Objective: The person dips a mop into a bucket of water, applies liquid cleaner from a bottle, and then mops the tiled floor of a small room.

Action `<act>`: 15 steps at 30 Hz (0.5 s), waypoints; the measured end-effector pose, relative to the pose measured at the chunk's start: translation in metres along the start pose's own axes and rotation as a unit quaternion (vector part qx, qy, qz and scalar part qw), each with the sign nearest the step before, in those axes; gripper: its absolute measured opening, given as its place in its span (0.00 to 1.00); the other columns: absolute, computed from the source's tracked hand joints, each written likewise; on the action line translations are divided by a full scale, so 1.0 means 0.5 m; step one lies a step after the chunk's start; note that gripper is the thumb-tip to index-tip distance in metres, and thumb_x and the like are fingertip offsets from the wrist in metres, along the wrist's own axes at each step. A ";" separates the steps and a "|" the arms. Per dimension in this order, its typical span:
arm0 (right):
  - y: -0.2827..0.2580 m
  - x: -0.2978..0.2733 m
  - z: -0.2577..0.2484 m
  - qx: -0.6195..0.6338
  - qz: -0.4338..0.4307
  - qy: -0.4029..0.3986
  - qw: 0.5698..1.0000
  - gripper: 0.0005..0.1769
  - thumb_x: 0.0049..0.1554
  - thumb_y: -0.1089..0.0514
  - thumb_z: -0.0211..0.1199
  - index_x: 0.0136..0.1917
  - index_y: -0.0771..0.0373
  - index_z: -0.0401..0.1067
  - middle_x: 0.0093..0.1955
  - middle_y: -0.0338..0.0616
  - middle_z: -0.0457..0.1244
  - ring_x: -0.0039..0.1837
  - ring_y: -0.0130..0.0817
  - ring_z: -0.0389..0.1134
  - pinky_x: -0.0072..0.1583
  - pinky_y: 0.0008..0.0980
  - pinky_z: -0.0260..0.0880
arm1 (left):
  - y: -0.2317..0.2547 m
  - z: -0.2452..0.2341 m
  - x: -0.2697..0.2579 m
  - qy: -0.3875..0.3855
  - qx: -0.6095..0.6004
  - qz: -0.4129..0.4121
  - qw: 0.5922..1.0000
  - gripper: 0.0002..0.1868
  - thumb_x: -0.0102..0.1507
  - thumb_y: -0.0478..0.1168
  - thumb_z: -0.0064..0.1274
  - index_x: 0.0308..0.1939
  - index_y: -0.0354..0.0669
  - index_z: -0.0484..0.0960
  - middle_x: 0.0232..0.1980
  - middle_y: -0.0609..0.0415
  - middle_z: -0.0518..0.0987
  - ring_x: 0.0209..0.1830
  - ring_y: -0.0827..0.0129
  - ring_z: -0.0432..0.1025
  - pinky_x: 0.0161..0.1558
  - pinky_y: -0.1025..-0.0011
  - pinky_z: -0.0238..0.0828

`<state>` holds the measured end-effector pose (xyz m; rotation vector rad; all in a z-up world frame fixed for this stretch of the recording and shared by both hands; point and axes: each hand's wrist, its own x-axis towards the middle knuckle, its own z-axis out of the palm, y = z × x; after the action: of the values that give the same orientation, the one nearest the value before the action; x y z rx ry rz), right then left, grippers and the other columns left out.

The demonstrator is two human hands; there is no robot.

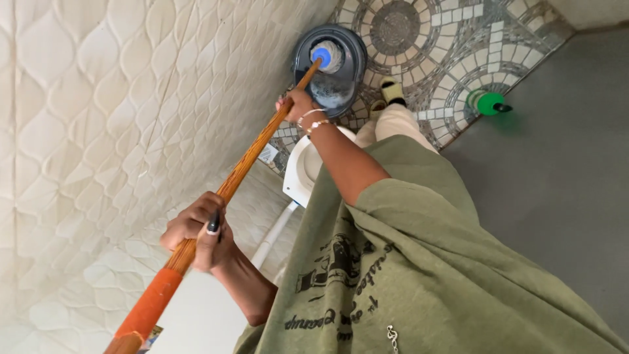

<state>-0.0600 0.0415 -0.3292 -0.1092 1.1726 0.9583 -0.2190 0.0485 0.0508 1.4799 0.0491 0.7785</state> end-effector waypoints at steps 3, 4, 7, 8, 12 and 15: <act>0.002 0.006 0.029 -0.076 -0.081 0.057 0.992 0.12 0.59 0.57 0.54 0.34 0.59 0.60 0.27 0.41 0.55 0.29 0.38 0.57 0.34 0.40 0.65 | -0.017 0.025 -0.005 0.064 0.029 0.032 0.997 0.15 0.61 0.35 0.52 0.24 0.42 0.62 0.20 0.53 0.63 0.17 0.68 0.57 0.26 0.68 0.61; 0.008 0.008 0.033 -0.116 -0.108 0.096 0.983 0.13 0.59 0.55 0.52 0.34 0.59 0.59 0.27 0.42 0.54 0.28 0.39 0.56 0.34 0.41 0.65 | -0.022 0.041 -0.012 0.104 0.040 0.043 0.993 0.14 0.63 0.37 0.51 0.26 0.41 0.63 0.21 0.52 0.64 0.18 0.67 0.59 0.26 0.67 0.65; 0.017 0.012 0.028 -0.121 -0.140 0.046 0.982 0.15 0.60 0.53 0.55 0.34 0.57 0.58 0.26 0.40 0.54 0.28 0.37 0.57 0.33 0.41 0.65 | -0.023 0.099 -0.037 0.373 0.029 0.036 0.927 0.14 0.71 0.40 0.41 0.32 0.37 0.68 0.26 0.48 0.67 0.20 0.60 0.66 0.35 0.61 0.71; 0.012 0.013 0.025 -0.119 -0.131 0.062 0.982 0.17 0.60 0.50 0.54 0.34 0.57 0.57 0.25 0.40 0.53 0.27 0.37 0.55 0.32 0.40 0.63 | -0.026 0.105 -0.033 0.344 0.052 0.049 0.936 0.13 0.70 0.38 0.39 0.30 0.39 0.66 0.23 0.51 0.66 0.17 0.64 0.64 0.30 0.64 0.69; -0.013 0.026 0.009 -0.048 -0.068 0.067 0.994 0.23 0.64 0.42 0.52 0.33 0.56 0.56 0.24 0.36 0.50 0.25 0.32 0.53 0.31 0.34 0.62 | -0.040 0.103 -0.001 0.179 0.106 0.066 0.976 0.16 0.67 0.29 0.38 0.25 0.44 0.60 0.16 0.56 0.62 0.11 0.72 0.59 0.18 0.72 0.61; -0.029 0.040 0.006 -0.003 -0.035 0.042 0.999 0.25 0.65 0.38 0.49 0.34 0.55 0.58 0.24 0.34 0.50 0.26 0.28 0.53 0.32 0.28 0.61 | -0.040 0.097 0.030 0.089 0.089 0.052 0.991 0.18 0.64 0.26 0.39 0.21 0.44 0.58 0.15 0.56 0.61 0.10 0.73 0.58 0.18 0.72 0.59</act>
<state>-0.0468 0.0455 -0.3501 -0.1951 1.2345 0.9033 -0.1755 0.0160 0.0460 1.5878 0.1803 1.0109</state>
